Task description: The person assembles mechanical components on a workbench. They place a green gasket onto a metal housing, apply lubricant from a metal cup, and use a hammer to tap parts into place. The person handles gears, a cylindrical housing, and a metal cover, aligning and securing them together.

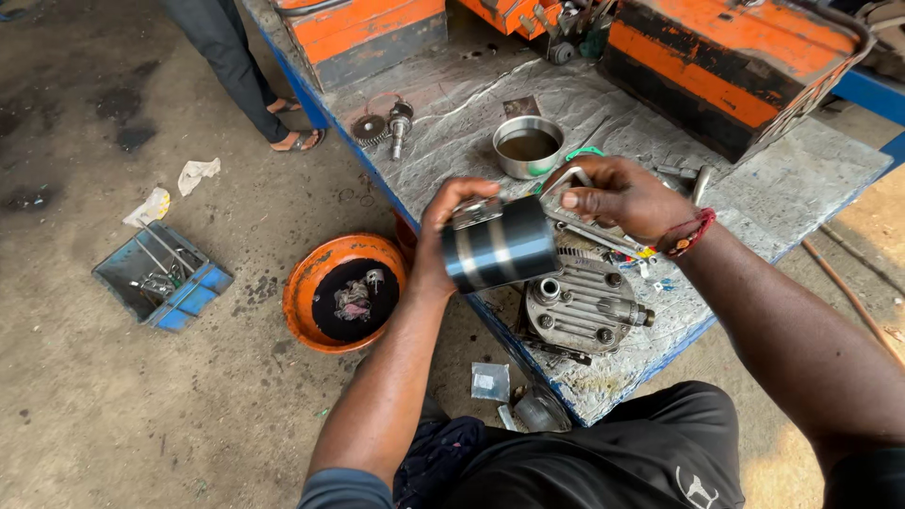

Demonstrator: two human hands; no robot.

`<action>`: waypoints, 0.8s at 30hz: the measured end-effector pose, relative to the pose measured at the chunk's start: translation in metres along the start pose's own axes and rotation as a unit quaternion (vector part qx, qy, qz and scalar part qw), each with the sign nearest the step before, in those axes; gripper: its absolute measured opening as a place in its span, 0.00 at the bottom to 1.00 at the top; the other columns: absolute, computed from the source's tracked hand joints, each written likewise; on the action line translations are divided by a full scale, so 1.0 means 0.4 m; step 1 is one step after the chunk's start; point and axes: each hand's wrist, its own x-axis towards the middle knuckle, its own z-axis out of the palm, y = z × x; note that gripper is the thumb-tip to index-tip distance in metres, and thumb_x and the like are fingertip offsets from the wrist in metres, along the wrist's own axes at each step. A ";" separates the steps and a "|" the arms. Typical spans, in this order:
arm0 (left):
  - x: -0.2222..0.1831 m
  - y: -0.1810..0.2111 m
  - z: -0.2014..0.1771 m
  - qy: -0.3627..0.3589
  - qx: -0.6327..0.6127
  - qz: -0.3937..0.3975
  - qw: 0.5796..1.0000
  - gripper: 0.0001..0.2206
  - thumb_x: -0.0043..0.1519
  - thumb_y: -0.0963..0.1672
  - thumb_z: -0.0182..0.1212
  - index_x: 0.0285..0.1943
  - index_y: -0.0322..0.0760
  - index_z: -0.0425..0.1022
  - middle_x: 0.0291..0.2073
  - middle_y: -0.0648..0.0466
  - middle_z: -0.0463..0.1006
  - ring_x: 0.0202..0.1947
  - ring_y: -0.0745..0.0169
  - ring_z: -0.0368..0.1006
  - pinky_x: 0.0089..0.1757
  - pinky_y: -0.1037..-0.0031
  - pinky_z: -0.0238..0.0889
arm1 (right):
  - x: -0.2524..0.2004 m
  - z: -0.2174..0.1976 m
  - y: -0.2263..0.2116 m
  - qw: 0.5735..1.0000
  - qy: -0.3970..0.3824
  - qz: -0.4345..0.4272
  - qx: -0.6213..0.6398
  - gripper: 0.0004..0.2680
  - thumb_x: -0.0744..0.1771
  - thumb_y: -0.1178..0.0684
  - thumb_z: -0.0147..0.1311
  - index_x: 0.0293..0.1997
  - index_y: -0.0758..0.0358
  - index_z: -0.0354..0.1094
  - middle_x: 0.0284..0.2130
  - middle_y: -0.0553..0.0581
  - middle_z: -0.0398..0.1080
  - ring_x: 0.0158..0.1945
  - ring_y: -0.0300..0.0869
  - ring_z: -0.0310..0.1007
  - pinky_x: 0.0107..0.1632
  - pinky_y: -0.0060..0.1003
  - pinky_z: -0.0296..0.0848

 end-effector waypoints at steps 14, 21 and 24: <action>0.072 0.055 0.035 0.038 -0.131 -0.083 0.987 0.21 0.58 0.45 0.69 0.60 0.39 0.74 0.49 0.50 0.79 0.49 0.58 0.74 0.52 0.64 0.67 | -0.053 0.001 -0.118 0.915 0.200 -0.213 -0.277 0.03 0.68 0.60 0.60 0.40 0.65 0.70 0.31 0.61 0.73 0.34 0.52 0.77 0.37 0.43 0.73; 0.070 -0.036 0.027 -0.006 -0.197 -0.212 0.957 0.11 0.67 0.46 0.64 0.47 0.32 0.76 0.37 0.51 0.80 0.38 0.61 0.77 0.45 0.65 0.72 | -0.049 0.008 -0.155 0.829 0.152 -0.319 -0.434 0.08 0.65 0.57 0.59 0.46 0.62 0.69 0.32 0.62 0.73 0.36 0.57 0.76 0.37 0.46 0.72; 0.035 -0.042 0.040 0.017 -0.228 -0.198 0.953 0.10 0.65 0.45 0.66 0.45 0.30 0.77 0.36 0.51 0.80 0.36 0.62 0.77 0.42 0.66 0.72 | -0.057 0.001 -0.144 0.895 0.102 -0.206 -0.383 0.11 0.65 0.49 0.63 0.45 0.63 0.72 0.27 0.61 0.73 0.27 0.50 0.74 0.31 0.44 0.70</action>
